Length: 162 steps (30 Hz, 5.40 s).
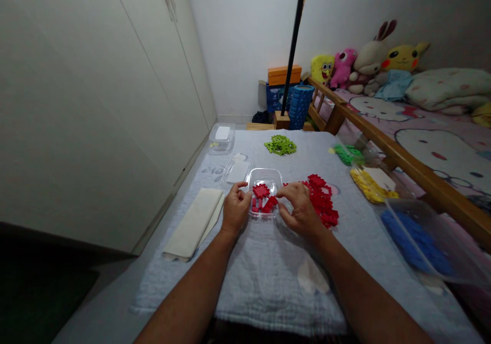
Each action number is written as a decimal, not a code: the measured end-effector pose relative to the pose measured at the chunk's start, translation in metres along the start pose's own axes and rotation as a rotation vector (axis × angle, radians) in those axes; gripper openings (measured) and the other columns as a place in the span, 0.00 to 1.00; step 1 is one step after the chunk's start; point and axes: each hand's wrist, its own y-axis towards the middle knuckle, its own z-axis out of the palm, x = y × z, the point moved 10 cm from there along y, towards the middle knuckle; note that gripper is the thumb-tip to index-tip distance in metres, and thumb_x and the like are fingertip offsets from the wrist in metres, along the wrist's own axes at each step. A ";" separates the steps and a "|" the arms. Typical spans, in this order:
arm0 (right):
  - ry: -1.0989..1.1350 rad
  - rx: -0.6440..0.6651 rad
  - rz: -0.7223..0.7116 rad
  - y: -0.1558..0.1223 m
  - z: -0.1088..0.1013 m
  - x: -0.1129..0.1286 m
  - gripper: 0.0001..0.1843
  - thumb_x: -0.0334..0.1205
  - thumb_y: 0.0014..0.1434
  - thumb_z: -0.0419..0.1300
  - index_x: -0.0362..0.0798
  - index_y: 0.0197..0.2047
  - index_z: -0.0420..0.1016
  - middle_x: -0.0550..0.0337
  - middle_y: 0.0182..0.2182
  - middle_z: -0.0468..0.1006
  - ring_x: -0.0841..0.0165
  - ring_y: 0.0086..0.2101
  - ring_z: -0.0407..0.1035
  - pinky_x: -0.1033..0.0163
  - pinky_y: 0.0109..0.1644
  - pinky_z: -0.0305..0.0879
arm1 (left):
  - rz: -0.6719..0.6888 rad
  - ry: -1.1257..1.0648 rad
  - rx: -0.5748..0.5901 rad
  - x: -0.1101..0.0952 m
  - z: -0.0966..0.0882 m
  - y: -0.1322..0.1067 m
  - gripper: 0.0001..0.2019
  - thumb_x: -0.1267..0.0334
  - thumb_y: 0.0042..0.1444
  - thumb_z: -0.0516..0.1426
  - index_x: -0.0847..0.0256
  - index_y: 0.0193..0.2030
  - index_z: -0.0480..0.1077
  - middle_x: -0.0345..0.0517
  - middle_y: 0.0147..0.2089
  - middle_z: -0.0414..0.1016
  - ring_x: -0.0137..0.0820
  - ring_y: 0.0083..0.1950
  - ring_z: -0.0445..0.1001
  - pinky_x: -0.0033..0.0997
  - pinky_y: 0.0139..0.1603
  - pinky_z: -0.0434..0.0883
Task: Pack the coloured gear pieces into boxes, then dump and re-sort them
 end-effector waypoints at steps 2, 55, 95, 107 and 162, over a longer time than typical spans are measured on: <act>0.019 -0.014 -0.003 -0.001 -0.001 -0.003 0.09 0.35 0.60 0.56 0.51 0.42 0.76 0.56 0.39 0.80 0.58 0.46 0.66 0.51 0.52 0.59 | -0.001 0.002 -0.002 0.000 0.000 0.000 0.16 0.57 0.54 0.58 0.61 0.47 0.71 0.27 0.20 0.56 0.26 0.23 0.59 0.25 0.28 0.58; -0.171 0.042 -0.017 -0.002 0.010 -0.007 0.09 0.38 0.66 0.59 0.53 0.45 0.81 0.51 0.50 0.74 0.57 0.53 0.64 0.50 0.60 0.59 | -0.023 0.028 0.010 0.001 0.000 0.000 0.17 0.54 0.55 0.57 0.62 0.48 0.71 0.28 0.21 0.57 0.26 0.23 0.59 0.25 0.28 0.57; -0.605 0.262 0.456 -0.013 -0.023 -0.120 0.10 0.37 0.59 0.59 0.49 0.42 0.80 0.53 0.40 0.82 0.59 0.41 0.70 0.56 0.46 0.57 | -0.012 0.024 0.028 0.009 0.001 0.001 0.18 0.52 0.58 0.56 0.61 0.49 0.71 0.28 0.21 0.55 0.26 0.23 0.58 0.25 0.28 0.56; -0.622 0.249 0.437 -0.020 -0.016 -0.126 0.13 0.31 0.56 0.59 0.49 0.44 0.77 0.52 0.45 0.79 0.58 0.44 0.67 0.55 0.47 0.54 | -0.010 0.031 0.022 0.008 0.001 0.000 0.17 0.53 0.57 0.56 0.61 0.48 0.71 0.28 0.21 0.55 0.26 0.23 0.58 0.25 0.28 0.57; -0.470 0.118 0.354 -0.011 -0.007 -0.113 0.09 0.44 0.54 0.62 0.49 0.36 0.75 0.52 0.40 0.80 0.51 0.49 0.67 0.45 0.57 0.53 | -0.051 -0.077 0.112 0.010 0.011 -0.001 0.20 0.50 0.58 0.57 0.60 0.51 0.68 0.27 0.22 0.53 0.25 0.23 0.55 0.25 0.27 0.54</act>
